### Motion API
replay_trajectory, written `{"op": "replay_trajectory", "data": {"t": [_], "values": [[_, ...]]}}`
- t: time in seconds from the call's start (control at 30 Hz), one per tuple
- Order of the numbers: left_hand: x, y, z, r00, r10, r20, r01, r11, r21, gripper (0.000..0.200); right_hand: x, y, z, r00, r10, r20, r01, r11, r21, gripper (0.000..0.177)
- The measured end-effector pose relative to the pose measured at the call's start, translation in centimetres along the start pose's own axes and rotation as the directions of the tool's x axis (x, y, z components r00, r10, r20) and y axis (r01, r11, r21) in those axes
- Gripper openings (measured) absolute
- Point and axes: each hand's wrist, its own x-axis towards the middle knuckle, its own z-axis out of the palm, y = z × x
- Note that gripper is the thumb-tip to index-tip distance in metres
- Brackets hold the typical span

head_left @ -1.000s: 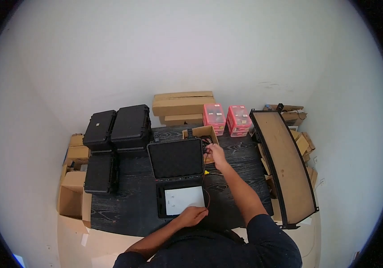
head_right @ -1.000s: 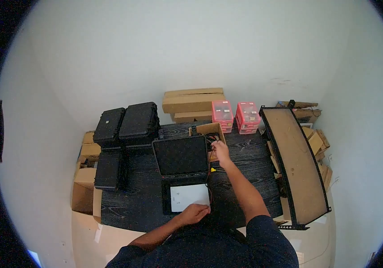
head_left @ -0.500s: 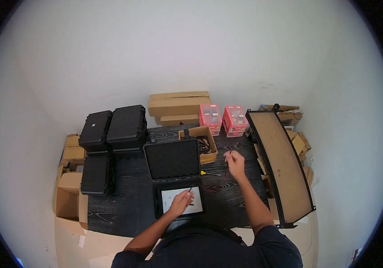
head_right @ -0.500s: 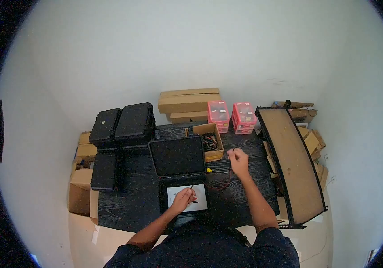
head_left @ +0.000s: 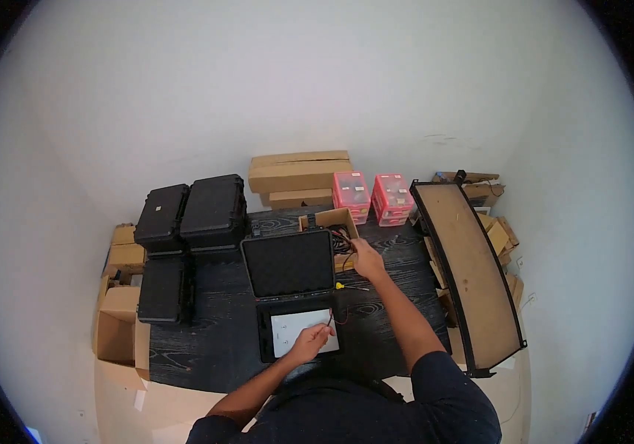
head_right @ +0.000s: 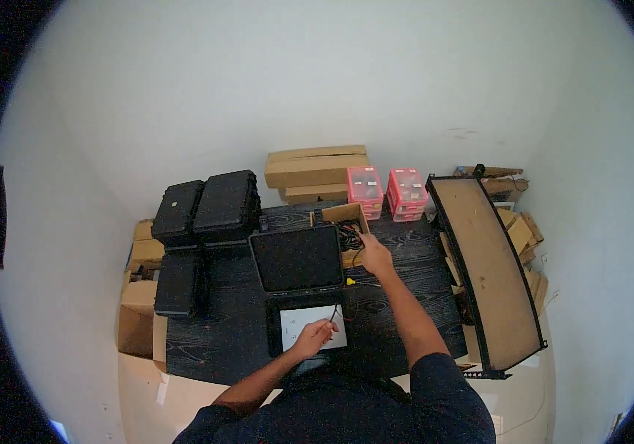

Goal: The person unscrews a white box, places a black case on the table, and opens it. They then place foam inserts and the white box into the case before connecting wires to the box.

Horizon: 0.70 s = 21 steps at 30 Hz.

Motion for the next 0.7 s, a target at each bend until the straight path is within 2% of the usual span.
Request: {"op": "replay_trajectory", "data": {"t": [0.03, 0.07, 0.13, 0.23, 0.33, 0.43, 0.53, 0.63, 0.7], "values": [[0.0, -0.3, 0.0, 1.000, 0.011, -0.002, -0.011, 1.000, 0.000, 0.038, 0.6, 0.2, 0.7, 0.999, -0.044, 0.022, 0.045, 0.998, -0.035, 0.018], [0.0, -0.6, -0.1, 1.000, 0.002, 0.004, -0.002, 1.000, -0.011, 0.039, 1.2, 0.6, 1.2, 0.984, 0.041, 0.171, -0.021, 0.992, -0.121, 0.019], [-0.1, -0.6, -0.3, 1.000, -0.018, 0.014, 0.018, 0.999, -0.034, 0.039, 2.5, 1.2, 1.4, 0.870, 0.239, 0.430, -0.104, 0.944, -0.314, 0.022], [-0.4, -0.5, -0.7, 0.999, -0.036, -0.009, 0.035, 0.999, -0.037, 0.041, 2.7, 2.4, 1.4, 0.920, 0.083, 0.383, 0.003, 0.976, -0.217, 0.022], [-0.5, -0.2, -1.0, 0.993, -0.103, -0.057, 0.100, 0.993, -0.063, 0.040, 2.1, 1.8, -1.7, 0.993, -0.055, 0.104, 0.044, 0.993, 0.108, 0.018], [0.1, -1.0, -1.2, 0.994, -0.010, -0.112, -0.001, 0.995, -0.095, 0.039, 0.5, -0.1, -5.8, 0.995, -0.071, -0.075, 0.080, 0.989, 0.125, 0.017], [1.0, -1.2, -1.8, 0.997, 0.025, -0.074, -0.049, 0.936, -0.347, 0.036, -2.1, 0.3, -7.3, 0.994, 0.037, -0.103, -0.022, 0.989, 0.147, 0.018], [1.7, -0.1, -2.0, 0.996, 0.069, -0.048, -0.083, 0.914, -0.397, 0.034, -4.9, 1.3, -7.4, 0.994, 0.028, -0.110, -0.013, 0.990, 0.138, 0.018], [2.2, 1.4, -1.7, 0.995, 0.062, -0.073, -0.084, 0.932, -0.352, 0.033, -6.5, 1.8, -7.0, 0.998, 0.053, -0.046, -0.048, 0.993, 0.110, 0.018]]}}
